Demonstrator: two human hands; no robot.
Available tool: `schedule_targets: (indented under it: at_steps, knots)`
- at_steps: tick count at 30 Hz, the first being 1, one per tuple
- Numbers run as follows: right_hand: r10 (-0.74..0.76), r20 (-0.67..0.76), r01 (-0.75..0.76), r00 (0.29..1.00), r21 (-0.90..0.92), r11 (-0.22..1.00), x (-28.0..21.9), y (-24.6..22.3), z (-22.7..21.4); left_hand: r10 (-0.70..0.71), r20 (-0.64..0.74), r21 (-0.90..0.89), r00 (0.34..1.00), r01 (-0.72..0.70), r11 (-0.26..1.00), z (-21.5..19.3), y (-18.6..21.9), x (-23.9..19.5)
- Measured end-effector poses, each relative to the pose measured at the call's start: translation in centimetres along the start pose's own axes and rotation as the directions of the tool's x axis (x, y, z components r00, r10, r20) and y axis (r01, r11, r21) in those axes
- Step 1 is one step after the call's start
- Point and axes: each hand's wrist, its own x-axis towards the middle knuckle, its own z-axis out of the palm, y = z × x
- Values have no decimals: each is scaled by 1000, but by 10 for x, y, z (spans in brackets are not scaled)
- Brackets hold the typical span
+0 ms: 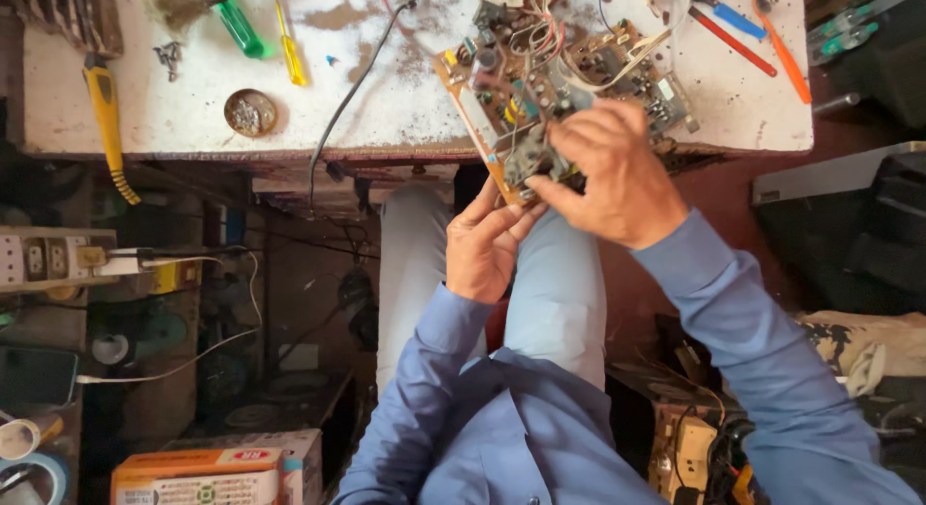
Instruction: The person cleans a circuit board with a brush, inspects components using a magnifying glass, and manipulates small parts and wires on the board. The person also uses a screwdriver to adjust components on the board.
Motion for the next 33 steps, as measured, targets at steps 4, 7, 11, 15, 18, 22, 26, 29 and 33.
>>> schedule_targets:
  at_steps: [4, 7, 11, 15, 18, 22, 26, 29, 33]
  knots:
    - [19, -30, -20, 999, -27, 999, -6, -9, 13, -22, -21, 44, 1000, 23, 999, -7, 3, -2]
    - [26, -30, -27, 999, -14, 1000, -11, -13, 16, -33, -3, 48, 999, 33, 998, -9, 7, -9]
    - [-7, -38, 9, 999, 60, 998, -8, -11, 8, -45, -74, 184, 996, 58, 981, -5, 12, -5]
    - [26, -204, -6, 979, 100, 995, -20, -2, -10, 3, -163, 392, 987, 63, 918, 5, 14, -3]
    - [282, -380, -147, 881, 347, 926, -46, 4, -12, 50, -208, 555, 977, 76, 828, 17, 14, 1]
    - [488, -494, -230, 719, 494, 838, -76, 6, 20, 86, -256, 530, 963, 66, 845, 33, 12, 11]
    - [556, -516, -329, 651, 469, 820, -92, 12, 41, 175, -295, 622, 939, 50, 782, 48, 7, 20]
    - [538, -529, -326, 656, 444, 835, -93, 12, 46, 214, -321, 643, 922, 46, 765, 54, 3, 22]
    - [468, -528, -319, 708, 352, 880, -82, 5, 39, 227, -303, 651, 926, 27, 759, 52, 1, 26]
